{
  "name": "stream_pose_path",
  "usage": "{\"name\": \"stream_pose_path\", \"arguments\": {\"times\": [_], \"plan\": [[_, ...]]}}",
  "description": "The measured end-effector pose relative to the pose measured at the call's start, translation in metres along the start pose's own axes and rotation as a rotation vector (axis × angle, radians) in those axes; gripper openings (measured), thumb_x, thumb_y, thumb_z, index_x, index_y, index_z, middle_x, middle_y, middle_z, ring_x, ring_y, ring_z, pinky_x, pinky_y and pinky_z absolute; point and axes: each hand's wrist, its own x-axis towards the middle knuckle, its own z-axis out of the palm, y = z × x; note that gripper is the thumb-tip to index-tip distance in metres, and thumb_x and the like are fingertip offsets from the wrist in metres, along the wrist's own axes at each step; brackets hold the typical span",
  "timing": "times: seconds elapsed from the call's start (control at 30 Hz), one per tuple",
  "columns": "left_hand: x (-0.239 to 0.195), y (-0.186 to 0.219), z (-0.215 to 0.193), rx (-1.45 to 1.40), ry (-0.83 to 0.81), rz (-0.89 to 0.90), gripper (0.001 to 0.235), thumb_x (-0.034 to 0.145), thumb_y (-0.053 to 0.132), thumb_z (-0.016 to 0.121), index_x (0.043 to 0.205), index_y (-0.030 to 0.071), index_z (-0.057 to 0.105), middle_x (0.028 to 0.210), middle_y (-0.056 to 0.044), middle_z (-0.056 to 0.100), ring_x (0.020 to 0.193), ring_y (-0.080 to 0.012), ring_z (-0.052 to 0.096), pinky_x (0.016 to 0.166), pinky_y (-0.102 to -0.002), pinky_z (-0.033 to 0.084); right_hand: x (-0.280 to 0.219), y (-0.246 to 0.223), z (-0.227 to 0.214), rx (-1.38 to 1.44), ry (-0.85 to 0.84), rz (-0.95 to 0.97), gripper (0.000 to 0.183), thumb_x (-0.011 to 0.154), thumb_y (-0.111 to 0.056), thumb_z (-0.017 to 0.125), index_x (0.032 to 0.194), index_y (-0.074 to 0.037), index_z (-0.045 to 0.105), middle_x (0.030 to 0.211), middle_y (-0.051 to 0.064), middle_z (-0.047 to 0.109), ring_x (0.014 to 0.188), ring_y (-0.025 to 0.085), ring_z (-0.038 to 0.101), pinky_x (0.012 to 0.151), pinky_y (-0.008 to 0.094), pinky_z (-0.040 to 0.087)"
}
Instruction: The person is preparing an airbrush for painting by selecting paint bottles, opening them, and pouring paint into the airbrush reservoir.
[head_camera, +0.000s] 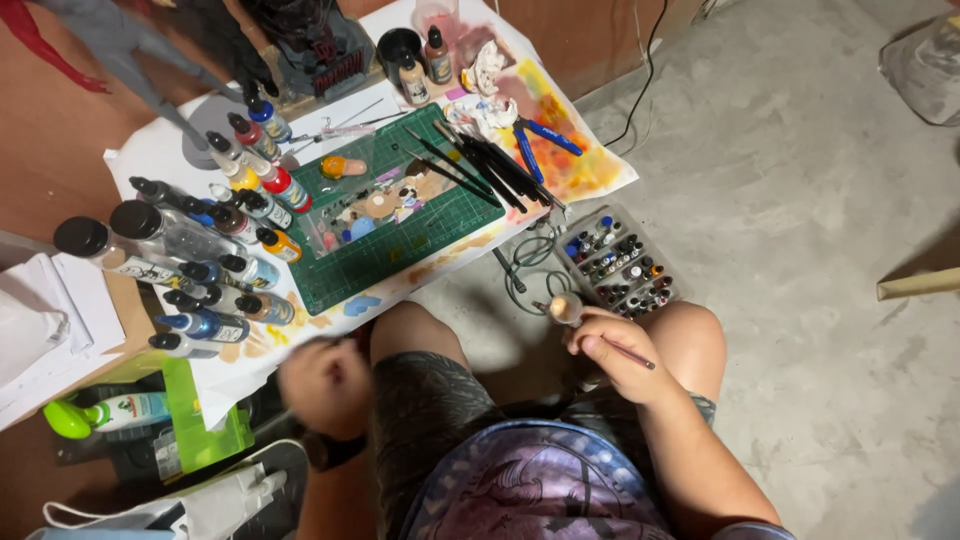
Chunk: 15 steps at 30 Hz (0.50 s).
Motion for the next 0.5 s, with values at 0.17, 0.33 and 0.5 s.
{"name": "stream_pose_path", "arguments": {"times": [0.17, 0.33, 0.5], "plan": [[-0.021, 0.114, 0.013, -0.476, -1.132, -0.368, 0.059, 0.078, 0.019, 0.081, 0.135, 0.014, 0.065, 0.133, -0.013, 0.067, 0.126, -0.0296, 0.063, 0.102, -0.042, 0.052, 0.006, 0.001, 0.032, 0.488, 0.07, -0.036, 0.033, 0.106, -0.016, 0.053, 0.087, 0.007, 0.068, 0.079, 0.021, 0.067, 0.075, 0.029, 0.067, 0.072, 0.041, 0.055], [-0.059, 0.168, 0.051, -1.065, -1.461, -0.539, 0.032, 0.078, 0.019, 0.082, 0.098, 0.003, 0.064, 0.092, -0.013, 0.07, 0.093, -0.0334, 0.065, 0.088, -0.047, 0.052, 0.002, 0.01, 0.042, 0.75, 0.096, -0.028, 0.035, 0.108, -0.019, 0.052, 0.092, 0.011, 0.062, 0.076, 0.026, 0.064, 0.068, 0.032, 0.069, 0.062, 0.044, 0.057], [-0.109, 0.114, 0.102, -0.572, -1.745, -0.085, 0.025, 0.096, 0.035, 0.062, 0.094, 0.014, 0.075, 0.088, -0.011, 0.077, 0.093, -0.0336, 0.075, 0.085, -0.045, 0.058, 0.007, -0.013, -0.049, 0.525, 0.268, -0.106, 0.039, 0.114, -0.036, 0.041, 0.1, -0.002, 0.057, 0.085, 0.024, 0.071, 0.081, 0.032, 0.075, 0.081, 0.045, 0.06]]}}
